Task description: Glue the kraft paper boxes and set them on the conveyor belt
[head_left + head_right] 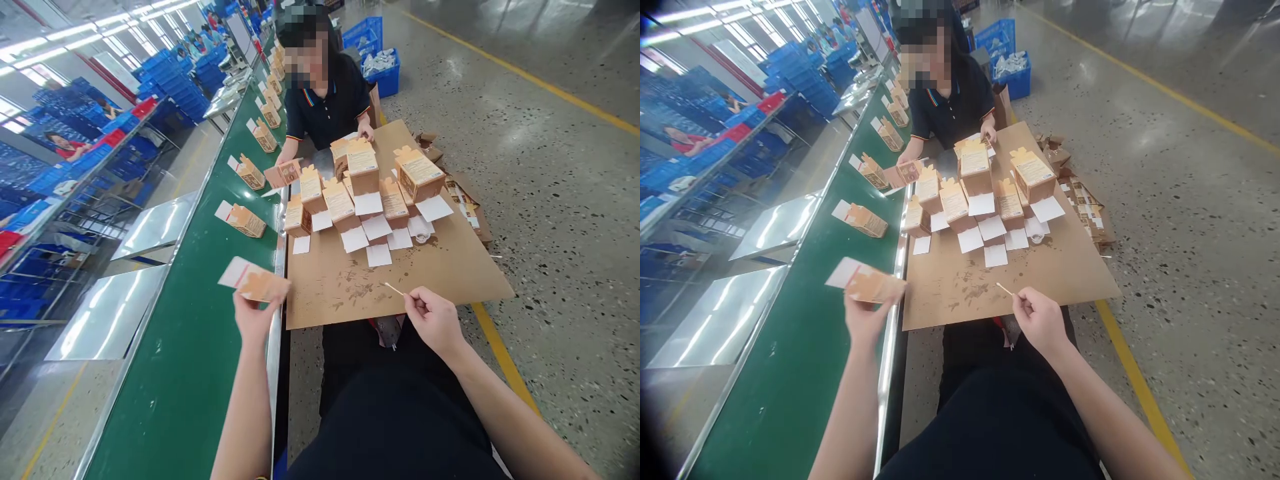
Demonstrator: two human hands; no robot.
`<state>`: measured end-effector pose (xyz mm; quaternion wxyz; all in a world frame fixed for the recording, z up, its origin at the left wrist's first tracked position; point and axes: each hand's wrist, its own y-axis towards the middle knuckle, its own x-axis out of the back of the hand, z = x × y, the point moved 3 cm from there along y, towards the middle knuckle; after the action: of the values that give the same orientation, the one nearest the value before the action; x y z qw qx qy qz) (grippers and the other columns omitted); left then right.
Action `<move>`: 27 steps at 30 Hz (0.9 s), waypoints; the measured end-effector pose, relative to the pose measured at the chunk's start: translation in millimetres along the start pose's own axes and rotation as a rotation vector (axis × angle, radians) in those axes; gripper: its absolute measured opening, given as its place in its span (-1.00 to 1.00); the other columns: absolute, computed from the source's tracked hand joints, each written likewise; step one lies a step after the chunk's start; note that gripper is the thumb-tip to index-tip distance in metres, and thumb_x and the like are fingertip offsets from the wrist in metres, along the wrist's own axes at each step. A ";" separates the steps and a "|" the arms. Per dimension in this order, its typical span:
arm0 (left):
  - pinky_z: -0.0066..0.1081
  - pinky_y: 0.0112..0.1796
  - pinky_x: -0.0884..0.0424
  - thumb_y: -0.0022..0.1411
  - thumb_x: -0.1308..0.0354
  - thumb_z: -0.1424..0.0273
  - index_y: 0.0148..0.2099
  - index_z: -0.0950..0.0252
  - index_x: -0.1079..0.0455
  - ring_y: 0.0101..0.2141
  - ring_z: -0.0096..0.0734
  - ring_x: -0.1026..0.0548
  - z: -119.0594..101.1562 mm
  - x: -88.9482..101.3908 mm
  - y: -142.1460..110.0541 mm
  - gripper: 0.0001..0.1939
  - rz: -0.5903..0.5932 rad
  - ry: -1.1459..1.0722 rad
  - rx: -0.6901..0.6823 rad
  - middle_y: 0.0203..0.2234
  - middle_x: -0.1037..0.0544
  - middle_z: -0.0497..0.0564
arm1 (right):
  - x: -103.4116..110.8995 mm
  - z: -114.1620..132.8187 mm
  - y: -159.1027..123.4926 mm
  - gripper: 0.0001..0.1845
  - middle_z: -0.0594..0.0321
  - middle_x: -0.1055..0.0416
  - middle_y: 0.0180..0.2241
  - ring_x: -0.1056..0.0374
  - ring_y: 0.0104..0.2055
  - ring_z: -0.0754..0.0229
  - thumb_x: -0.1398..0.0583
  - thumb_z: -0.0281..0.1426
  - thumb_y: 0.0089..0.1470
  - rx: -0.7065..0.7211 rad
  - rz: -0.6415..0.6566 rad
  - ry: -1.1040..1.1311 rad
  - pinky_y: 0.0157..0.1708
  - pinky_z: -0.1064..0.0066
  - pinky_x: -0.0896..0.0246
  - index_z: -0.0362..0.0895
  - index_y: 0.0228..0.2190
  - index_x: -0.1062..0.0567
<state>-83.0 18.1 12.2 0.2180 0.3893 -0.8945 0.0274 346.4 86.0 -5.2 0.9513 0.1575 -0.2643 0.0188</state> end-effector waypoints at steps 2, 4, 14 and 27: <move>0.20 0.21 -0.56 -0.18 -0.61 0.33 0.07 0.16 -0.27 0.06 0.06 -0.69 16.9 39.9 27.7 -0.20 -0.194 0.029 0.081 -0.02 -0.62 0.09 | 6.2 -4.4 2.8 -0.61 0.44 -0.10 -0.62 -0.03 -0.59 0.29 -0.18 -0.22 0.40 -0.024 -0.016 -0.003 -0.52 0.42 -0.05 -0.02 -0.49 -0.34; 0.28 0.24 -0.53 -0.21 -0.60 0.36 0.03 0.15 -0.24 0.04 0.05 -0.70 31.8 66.4 45.8 -0.21 -0.313 0.083 0.165 -0.05 -0.61 0.06 | 9.8 -6.1 7.2 -0.60 0.43 -0.12 -0.62 -0.05 -0.59 0.28 -0.18 -0.17 0.40 -0.045 -0.018 -0.008 -0.52 0.42 -0.07 -0.02 -0.49 -0.35; 0.18 0.34 -0.44 -0.13 -0.61 0.34 0.14 0.14 -0.25 0.27 0.08 -0.53 57.8 68.8 -0.4 -0.15 -0.515 0.071 0.225 0.15 -0.48 0.19 | 55.8 -21.1 3.0 -0.49 0.34 -0.31 -0.62 -0.24 -0.59 0.25 -0.21 0.03 0.38 -0.158 -0.116 -0.086 -0.50 0.40 -0.20 -0.02 -0.50 -0.43; -0.07 0.04 -0.55 0.13 -0.36 0.05 -0.15 0.22 -0.46 -0.02 -0.04 -0.61 -89.2 -99.7 195.7 -0.61 0.105 -0.112 0.194 -0.18 -0.63 0.15 | 82.3 -29.9 10.2 -0.50 0.35 -0.25 -0.63 -0.19 -0.57 0.23 -0.19 0.02 0.34 -0.199 -0.244 -0.197 -0.47 0.35 -0.14 -0.01 -0.52 -0.39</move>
<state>-128.7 242.0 75.4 0.1272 0.3621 -0.9176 0.1033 430.8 101.0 15.3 0.9270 0.0945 -0.3354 -0.1386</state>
